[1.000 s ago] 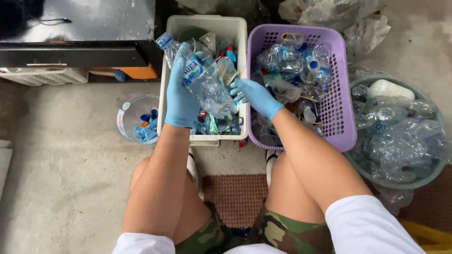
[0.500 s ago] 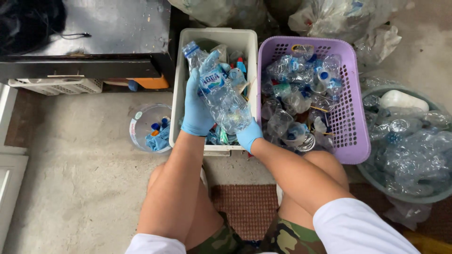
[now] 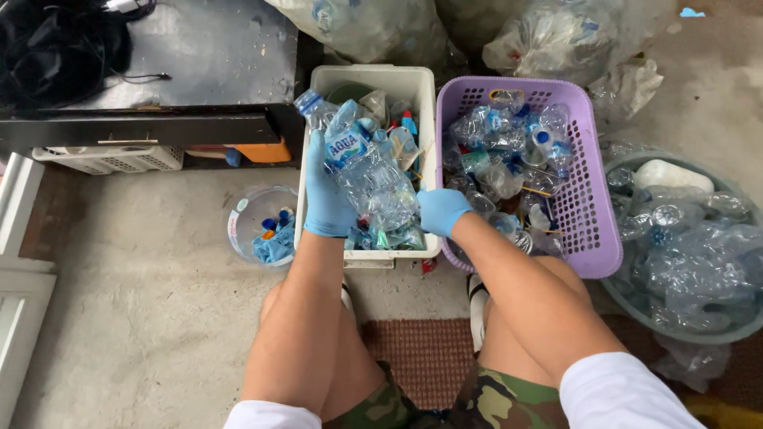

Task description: Sorting plastic bottles by removing caps and labels using scissors for recycling

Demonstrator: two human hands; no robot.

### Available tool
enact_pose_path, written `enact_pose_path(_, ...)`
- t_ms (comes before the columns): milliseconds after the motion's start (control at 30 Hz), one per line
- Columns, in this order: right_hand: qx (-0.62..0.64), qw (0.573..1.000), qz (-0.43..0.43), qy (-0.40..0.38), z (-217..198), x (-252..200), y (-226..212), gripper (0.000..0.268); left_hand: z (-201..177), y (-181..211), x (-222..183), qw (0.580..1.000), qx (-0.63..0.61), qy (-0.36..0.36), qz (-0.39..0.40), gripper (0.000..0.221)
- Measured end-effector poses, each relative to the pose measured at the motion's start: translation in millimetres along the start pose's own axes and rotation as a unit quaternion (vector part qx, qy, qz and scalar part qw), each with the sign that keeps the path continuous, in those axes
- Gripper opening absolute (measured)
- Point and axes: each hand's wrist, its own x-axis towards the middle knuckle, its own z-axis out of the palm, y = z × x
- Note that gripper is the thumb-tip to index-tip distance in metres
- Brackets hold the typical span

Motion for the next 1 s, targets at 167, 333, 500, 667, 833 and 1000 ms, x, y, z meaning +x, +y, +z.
enact_pose_path(167,0.416,0.905,0.088,-0.022,-100,-65,38,0.065,7,4,-9,0.999,0.011,-0.004,0.033,0.063)
enact_pose_path(333,0.694,0.714,0.029,0.095,-158,-129,20,0.07,-3,-11,-21,1.0,-0.01,0.001,0.028,0.058)
enact_pose_path(500,0.828,0.532,-0.048,0.169,-133,-132,6,0.059,6,-27,-25,0.999,-0.008,0.032,0.029,0.056)
enact_pose_path(667,0.883,0.429,-0.153,0.117,-112,-110,12,0.042,6,-36,-29,0.995,0.021,0.069,0.065,0.045)
enact_pose_path(833,0.887,0.421,-0.168,0.09,-125,-126,16,0.028,22,-25,-34,0.997,0.038,0.068,0.028,0.05)
enact_pose_path(1000,0.878,0.457,-0.131,0.056,-129,-142,9,0.024,26,-17,-29,0.995,0.06,0.071,-0.023,0.057)
